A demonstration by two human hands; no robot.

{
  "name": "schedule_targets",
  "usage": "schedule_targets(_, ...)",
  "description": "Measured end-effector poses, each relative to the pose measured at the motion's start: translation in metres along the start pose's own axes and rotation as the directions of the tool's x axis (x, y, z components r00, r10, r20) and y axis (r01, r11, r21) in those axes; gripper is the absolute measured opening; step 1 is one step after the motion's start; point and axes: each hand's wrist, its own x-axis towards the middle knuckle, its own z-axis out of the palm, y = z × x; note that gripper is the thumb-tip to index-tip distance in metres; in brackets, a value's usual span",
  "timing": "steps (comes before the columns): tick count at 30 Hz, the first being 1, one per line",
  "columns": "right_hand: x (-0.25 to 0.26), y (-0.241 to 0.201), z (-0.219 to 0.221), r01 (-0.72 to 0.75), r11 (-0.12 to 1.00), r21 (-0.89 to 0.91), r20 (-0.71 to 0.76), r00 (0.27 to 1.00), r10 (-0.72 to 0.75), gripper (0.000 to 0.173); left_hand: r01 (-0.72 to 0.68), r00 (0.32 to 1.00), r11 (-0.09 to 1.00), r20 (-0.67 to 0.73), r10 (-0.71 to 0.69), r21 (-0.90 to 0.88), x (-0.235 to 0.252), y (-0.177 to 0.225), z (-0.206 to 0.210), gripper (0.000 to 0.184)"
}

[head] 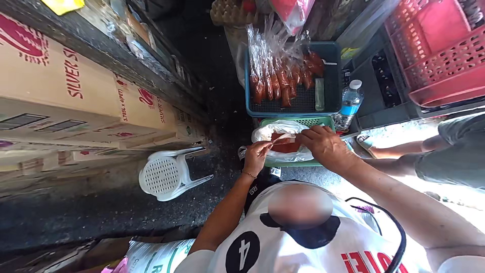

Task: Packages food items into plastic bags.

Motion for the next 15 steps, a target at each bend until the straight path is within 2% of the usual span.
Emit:
schedule_targets(2,-0.002,0.004,-0.007,-0.02,0.999,0.03,-0.065,0.998,0.022,0.032,0.015,1.0,0.998,-0.025,-0.017,-0.062,0.0,0.0,-0.003,0.017)
schedule_targets(5,-0.007,0.01,-0.015,-0.101,0.975,0.196,-0.116,0.985,0.125,0.031,0.049,0.998,0.987,-0.035,-0.054,-0.15,0.0,-0.001,-0.009,0.019)
schedule_targets(9,-0.014,0.028,-0.022,-0.26,0.827,0.497,-0.094,0.932,0.35,0.02,0.059,0.992,0.97,-0.092,-0.082,-0.234,-0.001,0.002,-0.018,0.02)
schedule_targets(12,-0.021,0.043,0.0,-0.457,0.678,0.576,0.115,0.867,0.486,0.019,0.083,0.984,0.943,-0.121,-0.128,-0.322,-0.003,0.01,-0.025,0.021)
schedule_targets(15,-0.024,0.052,0.043,-0.614,0.667,0.423,0.41,0.786,0.463,0.021,0.036,0.986,0.916,-0.136,-0.098,-0.4,-0.003,0.02,-0.032,0.022)
